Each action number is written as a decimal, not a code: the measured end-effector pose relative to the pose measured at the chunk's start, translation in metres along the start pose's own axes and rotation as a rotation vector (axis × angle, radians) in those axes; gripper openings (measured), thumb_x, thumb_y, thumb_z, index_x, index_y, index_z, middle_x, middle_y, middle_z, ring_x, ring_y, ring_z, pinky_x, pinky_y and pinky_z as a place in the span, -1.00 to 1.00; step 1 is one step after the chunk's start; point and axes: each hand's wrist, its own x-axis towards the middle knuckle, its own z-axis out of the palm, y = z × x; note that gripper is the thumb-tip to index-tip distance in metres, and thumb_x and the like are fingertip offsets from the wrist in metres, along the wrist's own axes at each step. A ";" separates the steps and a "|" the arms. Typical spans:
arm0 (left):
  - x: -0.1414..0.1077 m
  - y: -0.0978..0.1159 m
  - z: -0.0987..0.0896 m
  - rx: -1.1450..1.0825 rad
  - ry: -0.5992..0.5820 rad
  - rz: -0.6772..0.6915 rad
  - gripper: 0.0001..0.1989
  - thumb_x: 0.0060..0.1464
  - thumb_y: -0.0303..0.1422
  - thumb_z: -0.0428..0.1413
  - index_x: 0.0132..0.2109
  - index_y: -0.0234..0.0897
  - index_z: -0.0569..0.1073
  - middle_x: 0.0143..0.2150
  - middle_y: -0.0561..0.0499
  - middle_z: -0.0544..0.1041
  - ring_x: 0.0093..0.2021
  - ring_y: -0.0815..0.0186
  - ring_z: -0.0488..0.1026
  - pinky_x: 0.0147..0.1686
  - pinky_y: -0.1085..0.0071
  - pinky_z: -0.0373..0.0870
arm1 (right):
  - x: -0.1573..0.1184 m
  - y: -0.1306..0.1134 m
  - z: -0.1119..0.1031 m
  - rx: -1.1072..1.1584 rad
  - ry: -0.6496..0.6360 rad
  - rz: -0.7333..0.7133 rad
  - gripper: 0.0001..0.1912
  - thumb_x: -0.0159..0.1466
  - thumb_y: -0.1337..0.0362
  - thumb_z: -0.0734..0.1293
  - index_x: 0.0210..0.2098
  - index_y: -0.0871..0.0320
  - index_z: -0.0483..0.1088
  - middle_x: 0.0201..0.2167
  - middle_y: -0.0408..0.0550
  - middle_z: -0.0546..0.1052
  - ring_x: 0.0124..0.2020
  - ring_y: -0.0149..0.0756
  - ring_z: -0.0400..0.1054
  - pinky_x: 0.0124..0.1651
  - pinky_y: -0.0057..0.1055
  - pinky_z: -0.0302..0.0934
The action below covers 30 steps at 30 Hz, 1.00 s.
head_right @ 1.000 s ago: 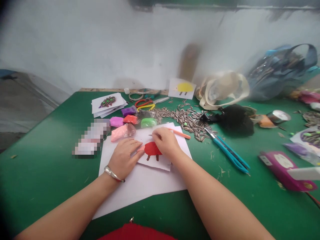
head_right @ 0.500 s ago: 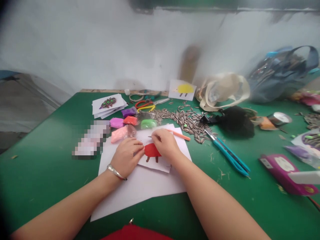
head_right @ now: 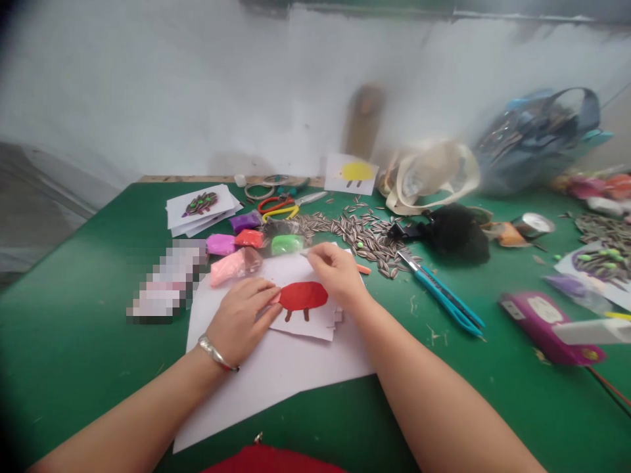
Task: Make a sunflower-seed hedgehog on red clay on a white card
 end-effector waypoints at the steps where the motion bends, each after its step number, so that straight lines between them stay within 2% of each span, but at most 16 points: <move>1: 0.000 0.000 -0.001 0.001 -0.007 0.001 -0.83 0.16 -0.40 0.04 -0.16 -0.30 0.50 -0.19 -0.11 0.51 -0.14 0.14 0.42 -0.10 0.15 0.36 | 0.000 0.000 -0.001 0.032 0.007 0.018 -0.88 0.16 0.24 0.28 -0.40 0.13 0.42 -0.46 -0.16 0.45 -0.41 -0.36 0.28 -0.32 -0.42 0.15; 9: -0.002 -0.009 0.003 -0.013 0.036 -0.022 -0.82 0.19 -0.36 0.03 -0.20 -0.29 0.52 -0.19 -0.08 0.53 -0.16 0.17 0.43 -0.11 0.16 0.34 | -0.004 -0.001 0.012 0.145 -0.059 0.072 -0.89 0.14 0.24 0.30 -0.40 0.15 0.43 -0.49 -0.18 0.40 -0.43 -0.39 0.26 -0.37 -0.46 0.13; 20: -0.001 -0.012 0.011 -0.019 0.080 -0.026 -0.82 0.18 -0.37 0.05 -0.22 -0.29 0.55 -0.19 -0.07 0.56 -0.16 0.18 0.45 -0.11 0.16 0.35 | -0.004 -0.002 0.017 0.057 -0.128 -0.004 -0.90 0.16 0.27 0.27 -0.40 0.14 0.41 -0.40 -0.15 0.48 -0.33 -0.34 0.32 -0.26 -0.42 0.16; 30: 0.002 -0.010 0.014 -0.032 0.094 -0.024 -0.85 0.14 -0.44 0.07 -0.28 -0.28 0.55 -0.24 -0.04 0.57 -0.17 0.20 0.44 -0.10 0.16 0.35 | -0.005 -0.003 0.019 0.046 -0.145 0.008 -0.90 0.16 0.27 0.28 -0.40 0.14 0.40 -0.42 -0.15 0.47 -0.35 -0.34 0.30 -0.28 -0.42 0.15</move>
